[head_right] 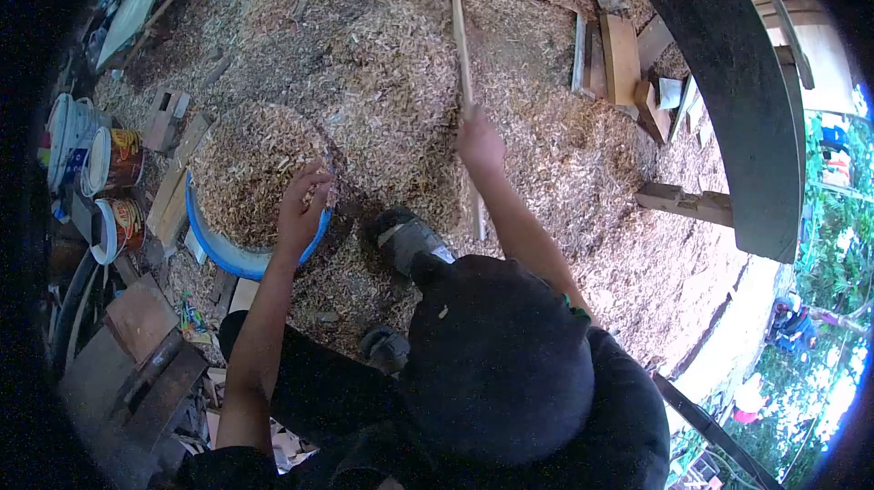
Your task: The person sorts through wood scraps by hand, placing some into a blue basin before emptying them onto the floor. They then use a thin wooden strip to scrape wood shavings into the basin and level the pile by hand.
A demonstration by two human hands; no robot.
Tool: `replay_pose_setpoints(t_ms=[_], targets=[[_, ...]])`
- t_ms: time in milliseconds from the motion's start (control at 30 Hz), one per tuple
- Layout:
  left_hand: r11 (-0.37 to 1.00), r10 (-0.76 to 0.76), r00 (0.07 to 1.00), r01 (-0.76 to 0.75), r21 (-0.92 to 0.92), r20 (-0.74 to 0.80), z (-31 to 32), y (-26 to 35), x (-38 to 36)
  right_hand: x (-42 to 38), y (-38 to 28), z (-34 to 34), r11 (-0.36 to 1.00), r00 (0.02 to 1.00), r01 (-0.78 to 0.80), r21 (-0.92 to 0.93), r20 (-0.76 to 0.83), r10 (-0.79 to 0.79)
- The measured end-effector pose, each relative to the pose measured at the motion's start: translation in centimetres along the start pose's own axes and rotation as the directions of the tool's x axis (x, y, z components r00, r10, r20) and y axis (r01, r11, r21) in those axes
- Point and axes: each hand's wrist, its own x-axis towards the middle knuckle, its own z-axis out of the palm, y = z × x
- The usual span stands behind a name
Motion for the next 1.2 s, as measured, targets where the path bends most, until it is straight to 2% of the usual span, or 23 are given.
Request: replay_pose_setpoints(t_ms=[33,100,167,200,233,267,300,433,500,533,600,767,867,933,967,1133,1200], targets=[[0.999,-0.044,0.999,0.044,-0.009,0.011,-0.2,0.0,-0.2,-0.1,1.5,-0.7,0.997,0.999,-0.021,-0.073,-0.031,0.019],[0.996,-0.09,0.996,0.09,-0.025,0.017,-0.4,-0.7,-0.2,-0.8,6.1,-1.7,0.995,0.991,0.01,-0.097,-0.129,-0.023],[0.998,-0.052,0.999,0.052,-0.047,0.001,-0.3,-1.8,0.1,-1.4,10.2,-2.8,0.993,0.979,-0.086,-0.087,-0.192,0.068],[0.997,-0.059,0.998,0.059,-0.05,-0.002,-0.2,-1.7,0.4,-1.7,11.5,-3.3,0.992,0.98,-0.083,-0.092,-0.186,0.065],[0.999,-0.044,0.999,0.044,-0.013,-0.011,-0.3,-1.3,0.8,-1.8,12.7,-3.7,0.981,0.966,-0.183,-0.064,-0.198,0.167],[0.999,-0.027,0.999,0.028,0.027,-0.019,-0.4,-0.8,1.1,-2.0,13.5,-3.5,0.959,0.94,-0.282,-0.033,-0.208,0.269],[0.998,-0.007,1.0,0.008,0.057,-0.031,-0.1,-0.4,1.4,-2.2,13.7,-3.2,0.963,0.934,-0.253,-0.089,-0.282,0.22],[0.999,-0.036,0.999,0.036,-0.025,0.013,0.9,1.3,1.5,-1.2,12.0,-0.8,0.962,0.951,-0.259,-0.092,-0.2,0.236],[1.0,-0.003,0.999,0.003,0.017,0.035,1.2,1.6,1.3,-1.0,9.2,1.2,0.982,0.986,-0.141,-0.124,-0.102,0.129],[1.0,-0.002,0.999,0.001,0.022,0.033,1.2,1.5,1.3,-0.4,7.8,2.0,0.983,0.987,-0.138,-0.119,-0.102,0.126],[0.999,0.007,0.999,-0.009,0.043,0.045,1.4,1.2,1.0,0.5,5.8,3.1,0.975,0.999,-0.052,-0.215,-0.015,0.05],[1.0,-0.005,1.0,0.004,0.014,0.03,1.1,0.3,0.9,0.5,5.1,1.9,0.989,0.998,0.024,-0.147,-0.05,-0.032],[1.0,-0.015,1.0,0.015,0.002,0.007,1.2,0.2,1.4,-1.8,6.8,-0.8,0.993,0.996,0.086,-0.086,-0.003,-0.086],[1.0,0.003,1.0,-0.002,0.017,-0.019,1.1,0.8,2.4,-3.1,7.9,-2.2,0.943,0.923,0.332,0.012,-0.208,-0.322],[1.0,0.015,1.0,-0.015,-0.005,-0.022,1.0,1.2,2.7,-3.5,8.3,-3.0,0.924,0.904,0.377,0.054,-0.236,-0.356],[0.995,0.094,0.996,-0.094,-0.018,0.0,0.8,3.5,4.6,-6.6,7.9,-6.8,0.939,0.918,0.339,0.057,-0.236,-0.317],[0.993,0.117,0.992,-0.118,0.021,0.046,1.2,4.4,5.2,-7.4,9.0,-7.1,0.918,0.898,0.395,-0.045,-0.193,-0.396]])
